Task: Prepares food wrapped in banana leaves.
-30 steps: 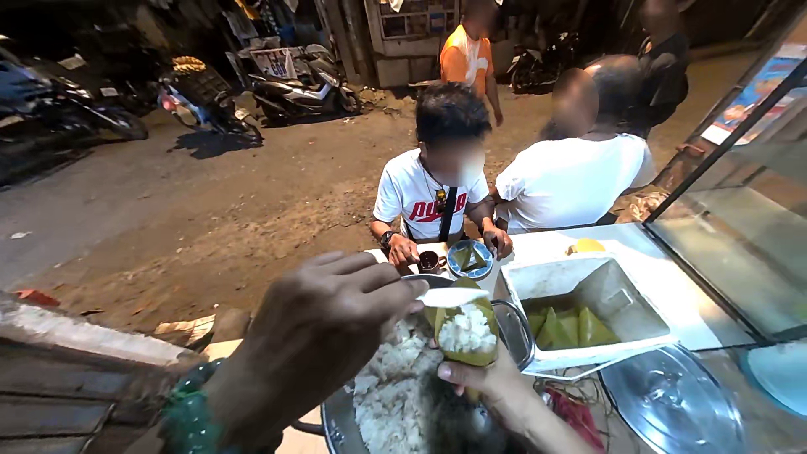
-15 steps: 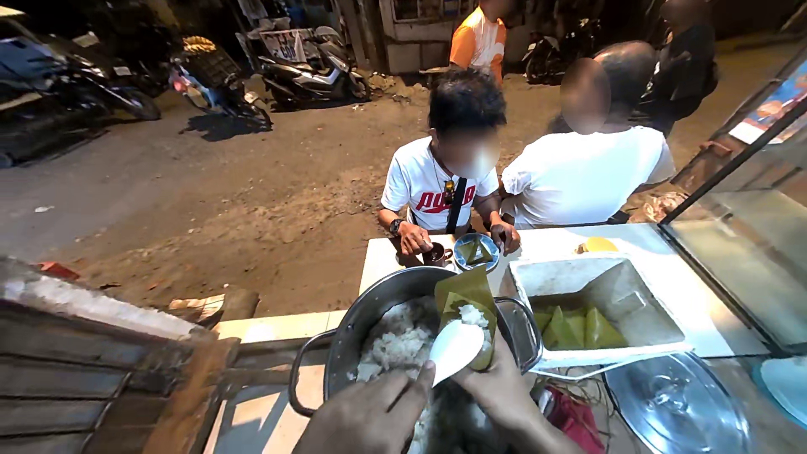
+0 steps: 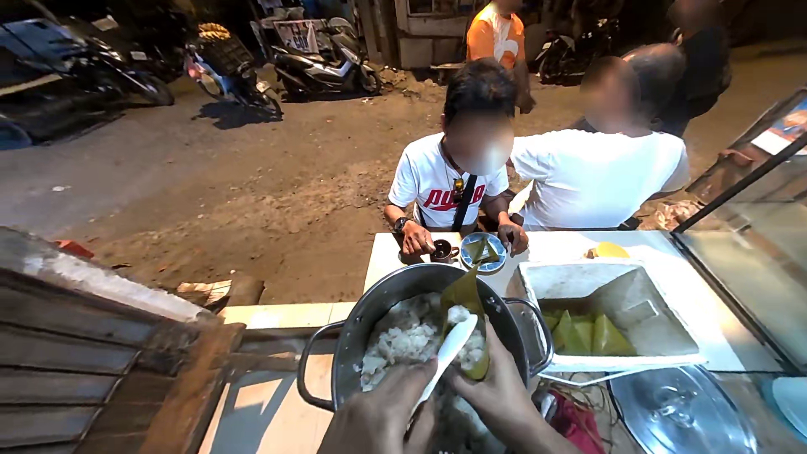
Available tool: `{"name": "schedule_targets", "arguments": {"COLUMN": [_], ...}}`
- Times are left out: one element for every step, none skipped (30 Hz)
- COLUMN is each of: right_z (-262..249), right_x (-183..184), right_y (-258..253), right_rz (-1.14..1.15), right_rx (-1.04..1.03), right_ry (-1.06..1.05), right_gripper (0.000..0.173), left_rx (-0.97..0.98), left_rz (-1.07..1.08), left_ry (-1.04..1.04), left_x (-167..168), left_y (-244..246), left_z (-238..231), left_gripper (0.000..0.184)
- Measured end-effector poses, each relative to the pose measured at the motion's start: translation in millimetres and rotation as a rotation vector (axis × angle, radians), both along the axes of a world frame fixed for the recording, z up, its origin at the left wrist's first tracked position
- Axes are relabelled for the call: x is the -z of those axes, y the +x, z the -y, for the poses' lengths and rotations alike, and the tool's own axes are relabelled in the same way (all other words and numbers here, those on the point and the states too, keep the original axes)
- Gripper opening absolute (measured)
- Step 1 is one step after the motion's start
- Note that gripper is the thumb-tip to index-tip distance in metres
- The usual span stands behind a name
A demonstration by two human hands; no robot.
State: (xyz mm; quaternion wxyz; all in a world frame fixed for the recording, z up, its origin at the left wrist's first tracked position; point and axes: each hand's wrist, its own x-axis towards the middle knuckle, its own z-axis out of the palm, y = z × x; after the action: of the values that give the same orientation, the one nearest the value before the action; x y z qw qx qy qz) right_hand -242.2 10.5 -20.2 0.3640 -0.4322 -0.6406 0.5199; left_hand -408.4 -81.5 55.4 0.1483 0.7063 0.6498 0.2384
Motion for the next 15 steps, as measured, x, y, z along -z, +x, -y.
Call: {"name": "schedule_targets", "arguments": {"right_z": [0.7, 1.4, 2.3, 3.4, 4.0, 4.1, 3.8, 3.5, 3.4, 3.4, 3.6, 4.3, 5.2, 5.7, 5.8], "right_x": [0.0, 1.1, 1.8, 2.0, 1.6, 0.3, -0.4, -0.6, -0.9, -1.3, -1.8, -1.8, -0.8, 0.5, 1.2], "right_y": [-0.8, -1.9, -2.8, -3.1, -2.9, -2.5, -2.2, -2.3, -2.2, -2.1, -2.0, -1.7, -1.6, -1.5, -1.6], "right_rz": [0.007, -0.009, -0.038, -0.068, -0.093, -0.113, -0.131, -0.158, -0.193, -0.225, -0.250, -0.257, -0.254, -0.245, -0.233], "right_rx": [-0.007, -0.008, -0.003, 0.006, 0.014, 0.016, 0.020, 0.024, 0.024, 0.022, 0.018, 0.009, -0.002, -0.014, -0.020], "right_ry": [0.008, 0.015, 0.009, -0.010, -0.037, -0.066, -0.079, -0.083, -0.094, -0.103, -0.100, -0.080, -0.045, -0.012, 0.003], "right_gripper": [0.090, 0.088, 0.088, 0.087, 0.087, 0.088, 0.089, 0.087, 0.086, 0.083, 0.082, 0.083, 0.084, 0.087, 0.090], "left_rx": [-0.043, -0.084, -0.120, -0.151, -0.177, -0.197, -0.207, -0.209, -0.204, -0.193, -0.176, -0.158, -0.138, -0.116, -0.091], "left_rz": [0.012, 0.013, 0.007, 0.009, 0.021, 0.031, 0.047, 0.063, 0.069, 0.065, 0.054, 0.035, 0.005, -0.026, -0.052], "left_ry": [-0.005, -0.013, -0.029, -0.059, -0.081, -0.082, -0.074, -0.057, -0.037, -0.017, -0.003, 0.007, 0.010, 0.006, -0.003], "left_x": [-1.1, -2.3, -4.0, -6.0, -7.9, -11.0, -15.6, -20.6, -25.2, -27.9, -28.3, -27.1, -25.3, -23.8, -24.0], "left_y": [-2.0, -5.4, -10.3, -16.4, -22.6, -27.4, -29.9, -29.8, -27.9, -25.4, -23.2, -21.0, -19.2, -17.2, -14.9], "left_z": [0.9, 1.7, 2.7, 4.0, 5.4, 6.6, 7.7, 8.9, 9.6, 9.5, 8.0, 5.7, 3.2, 0.7, -1.7], "left_gripper": [0.035, 0.034, 0.033, 0.032, 0.031, 0.030, 0.030, 0.029, 0.029, 0.029, 0.029, 0.028, 0.027, 0.027, 0.026]}}
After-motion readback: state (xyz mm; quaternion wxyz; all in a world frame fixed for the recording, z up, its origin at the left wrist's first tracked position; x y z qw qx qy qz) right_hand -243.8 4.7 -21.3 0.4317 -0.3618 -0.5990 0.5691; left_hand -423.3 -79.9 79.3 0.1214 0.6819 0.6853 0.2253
